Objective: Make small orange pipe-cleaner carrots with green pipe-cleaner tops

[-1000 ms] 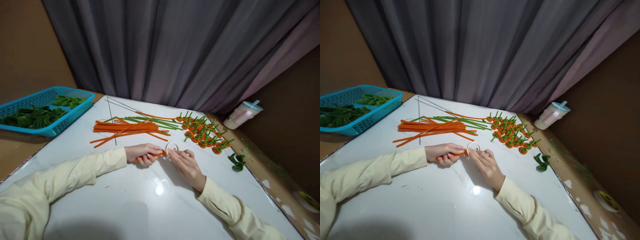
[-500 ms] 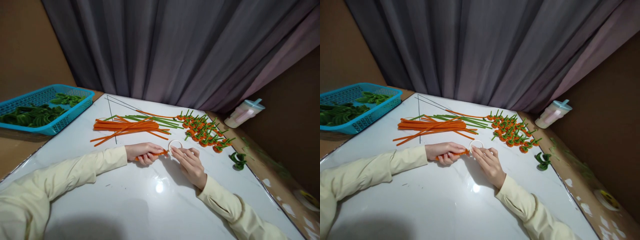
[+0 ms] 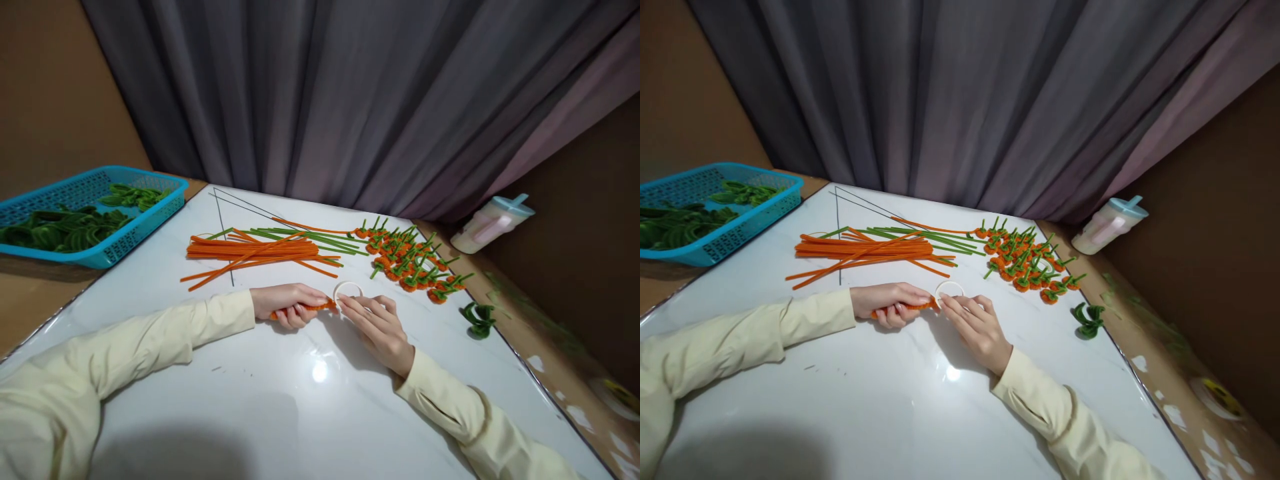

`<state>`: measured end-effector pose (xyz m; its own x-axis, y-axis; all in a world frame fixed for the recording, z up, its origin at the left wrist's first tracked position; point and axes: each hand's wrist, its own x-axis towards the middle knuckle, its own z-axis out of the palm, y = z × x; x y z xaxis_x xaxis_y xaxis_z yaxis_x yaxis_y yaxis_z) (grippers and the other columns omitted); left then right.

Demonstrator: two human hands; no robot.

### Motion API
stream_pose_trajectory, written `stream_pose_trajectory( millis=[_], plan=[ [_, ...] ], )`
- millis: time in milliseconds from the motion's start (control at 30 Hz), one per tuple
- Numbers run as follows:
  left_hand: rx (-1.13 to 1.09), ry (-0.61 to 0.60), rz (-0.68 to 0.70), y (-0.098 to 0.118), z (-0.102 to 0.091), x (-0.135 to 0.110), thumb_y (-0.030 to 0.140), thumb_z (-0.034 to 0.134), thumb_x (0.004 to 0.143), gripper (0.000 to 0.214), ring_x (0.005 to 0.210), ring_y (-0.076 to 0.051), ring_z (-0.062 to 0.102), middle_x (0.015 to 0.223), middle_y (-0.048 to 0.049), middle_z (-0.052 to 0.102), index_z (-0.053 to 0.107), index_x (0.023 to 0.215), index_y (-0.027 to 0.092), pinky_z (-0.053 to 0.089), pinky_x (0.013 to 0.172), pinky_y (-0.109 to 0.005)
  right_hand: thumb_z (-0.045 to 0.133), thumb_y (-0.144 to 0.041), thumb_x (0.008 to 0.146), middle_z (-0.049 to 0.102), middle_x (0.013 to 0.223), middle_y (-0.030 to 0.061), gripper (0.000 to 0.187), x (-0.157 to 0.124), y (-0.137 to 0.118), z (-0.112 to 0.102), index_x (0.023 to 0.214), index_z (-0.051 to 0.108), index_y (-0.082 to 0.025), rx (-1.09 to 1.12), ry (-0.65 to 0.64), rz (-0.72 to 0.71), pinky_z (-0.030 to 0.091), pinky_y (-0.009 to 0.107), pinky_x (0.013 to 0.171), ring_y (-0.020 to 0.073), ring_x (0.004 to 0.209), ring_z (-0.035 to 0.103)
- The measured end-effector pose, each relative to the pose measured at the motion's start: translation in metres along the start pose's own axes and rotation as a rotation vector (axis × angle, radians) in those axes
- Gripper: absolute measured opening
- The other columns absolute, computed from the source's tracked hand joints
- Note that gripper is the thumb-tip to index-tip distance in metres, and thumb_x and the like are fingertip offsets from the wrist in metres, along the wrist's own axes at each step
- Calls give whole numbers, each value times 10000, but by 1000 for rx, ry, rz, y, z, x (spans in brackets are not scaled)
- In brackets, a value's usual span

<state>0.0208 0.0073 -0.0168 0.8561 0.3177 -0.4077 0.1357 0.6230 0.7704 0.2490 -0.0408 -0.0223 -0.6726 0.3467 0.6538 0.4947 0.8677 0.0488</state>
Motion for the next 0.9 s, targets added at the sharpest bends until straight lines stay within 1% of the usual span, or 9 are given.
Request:
stream_pose_trajectory(
  millis=[200, 267, 433, 533, 633, 767, 900],
  plan=[
    [16, -4, 2, 1, 0, -1, 364, 528, 838, 242, 357, -33, 99, 554, 76, 190, 566, 1009, 197, 81, 255, -90, 299, -24, 905, 638, 1104, 140, 383, 1, 0, 2, 1240, 460, -117, -10, -5, 1, 359, 358, 733, 210, 963, 592],
    [20, -4, 4, 1, 1, -1, 371, 529, 836, 243, 356, -34, 99, 553, 76, 189, 567, 1002, 198, 81, 257, -92, 306, -28, 910, 639, 1104, 139, 369, 1, 0, 2, 1235, 458, -113, -19, -10, -5, 356, 352, 722, 206, 957, 593],
    [12, 22, -7, 2, 3, -1, 368, 537, 831, 177, 351, -37, 104, 534, 79, 202, 541, 891, 201, 89, 256, -96, 368, -27, 903, 638, 1109, 135, 348, 2, -1, 3, 1237, 443, -93, -74, -45, -42, 341, 330, 679, 207, 969, 587],
    [12, 15, -12, 2, 3, 0, 363, 524, 840, 176, 353, -37, 100, 536, 79, 203, 538, 915, 204, 90, 260, -95, 357, -22, 904, 635, 1114, 138, 330, 3, -2, 4, 1211, 459, -88, -84, -48, -24, 325, 326, 665, 207, 968, 588],
    [19, 7, -3, 2, 2, -1, 364, 518, 844, 187, 356, -37, 96, 540, 78, 199, 545, 938, 205, 85, 263, -94, 339, -22, 907, 646, 1098, 121, 334, 4, -4, 2, 1203, 469, -108, -87, -27, -5, 309, 323, 662, 195, 953, 597],
    [45, -24, 1, 2, 2, -2, 368, 502, 853, 220, 360, -36, 82, 544, 77, 188, 568, 980, 202, 70, 264, -102, 342, 1, 882, 658, 1083, 97, 379, 6, -6, -2, 1204, 482, -140, -137, 17, 36, 294, 327, 675, 192, 913, 610],
    [53, -35, 5, 2, 2, -2, 380, 507, 848, 243, 363, -37, 71, 545, 77, 182, 580, 998, 204, 65, 264, -105, 343, 12, 865, 664, 1073, 87, 427, 5, -6, -3, 1239, 462, -155, -152, 22, 41, 291, 328, 685, 187, 894, 617]
  ],
)
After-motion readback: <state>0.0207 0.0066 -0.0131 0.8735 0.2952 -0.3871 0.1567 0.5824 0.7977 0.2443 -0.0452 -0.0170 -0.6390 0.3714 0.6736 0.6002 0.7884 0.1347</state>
